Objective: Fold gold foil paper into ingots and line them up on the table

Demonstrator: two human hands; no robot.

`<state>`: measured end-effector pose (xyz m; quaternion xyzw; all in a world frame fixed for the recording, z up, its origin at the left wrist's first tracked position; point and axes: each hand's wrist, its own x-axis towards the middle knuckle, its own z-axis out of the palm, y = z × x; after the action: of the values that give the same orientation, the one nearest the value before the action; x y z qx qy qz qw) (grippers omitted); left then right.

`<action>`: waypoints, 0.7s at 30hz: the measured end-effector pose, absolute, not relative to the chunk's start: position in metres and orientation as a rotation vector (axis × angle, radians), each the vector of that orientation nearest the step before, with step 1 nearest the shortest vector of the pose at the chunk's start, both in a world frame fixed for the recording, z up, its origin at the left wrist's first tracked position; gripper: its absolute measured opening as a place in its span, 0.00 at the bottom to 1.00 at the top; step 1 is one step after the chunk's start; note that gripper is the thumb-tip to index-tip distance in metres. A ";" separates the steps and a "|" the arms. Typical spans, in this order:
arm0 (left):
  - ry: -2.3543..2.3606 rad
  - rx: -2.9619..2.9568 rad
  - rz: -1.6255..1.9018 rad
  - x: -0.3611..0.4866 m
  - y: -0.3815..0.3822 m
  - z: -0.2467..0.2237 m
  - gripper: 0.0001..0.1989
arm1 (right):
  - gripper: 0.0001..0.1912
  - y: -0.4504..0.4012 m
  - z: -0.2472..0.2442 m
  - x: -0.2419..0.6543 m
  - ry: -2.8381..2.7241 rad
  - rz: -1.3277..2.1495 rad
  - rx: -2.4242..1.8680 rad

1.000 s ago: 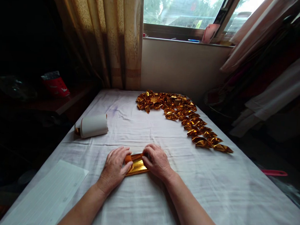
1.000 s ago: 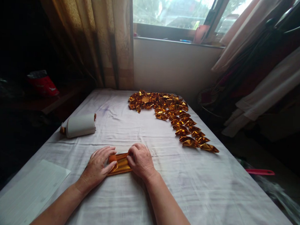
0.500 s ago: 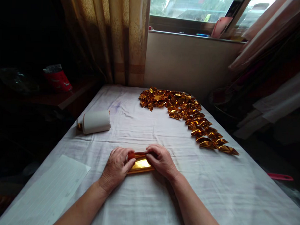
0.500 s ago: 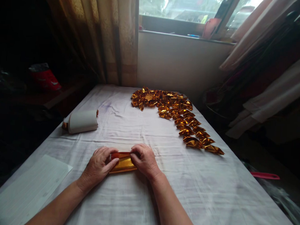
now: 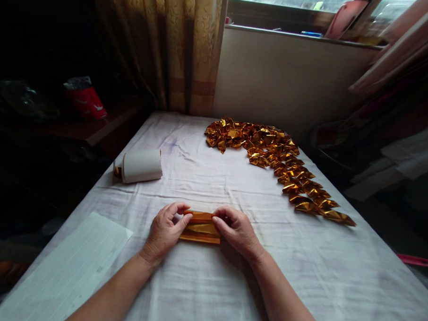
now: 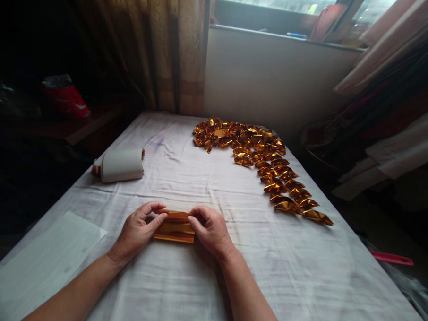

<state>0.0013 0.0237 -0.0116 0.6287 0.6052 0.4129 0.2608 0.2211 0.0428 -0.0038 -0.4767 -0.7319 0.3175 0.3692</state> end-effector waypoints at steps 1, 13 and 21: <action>1.638 1.694 1.120 0.001 0.024 -0.012 0.11 | 0.07 0.042 -0.003 0.222 -1.876 0.831 -1.218; 1.619 1.688 1.102 0.002 0.023 -0.009 0.10 | 0.09 0.043 -0.011 0.226 -1.796 0.899 -1.220; 1.628 1.715 1.078 0.003 0.022 -0.006 0.08 | 0.09 0.042 -0.010 0.225 -1.781 0.889 -1.217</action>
<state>0.0029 0.0217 -0.0060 0.6358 0.6034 0.3997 0.2682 0.2254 0.0422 -0.0104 -0.4795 -0.7018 0.3504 0.3935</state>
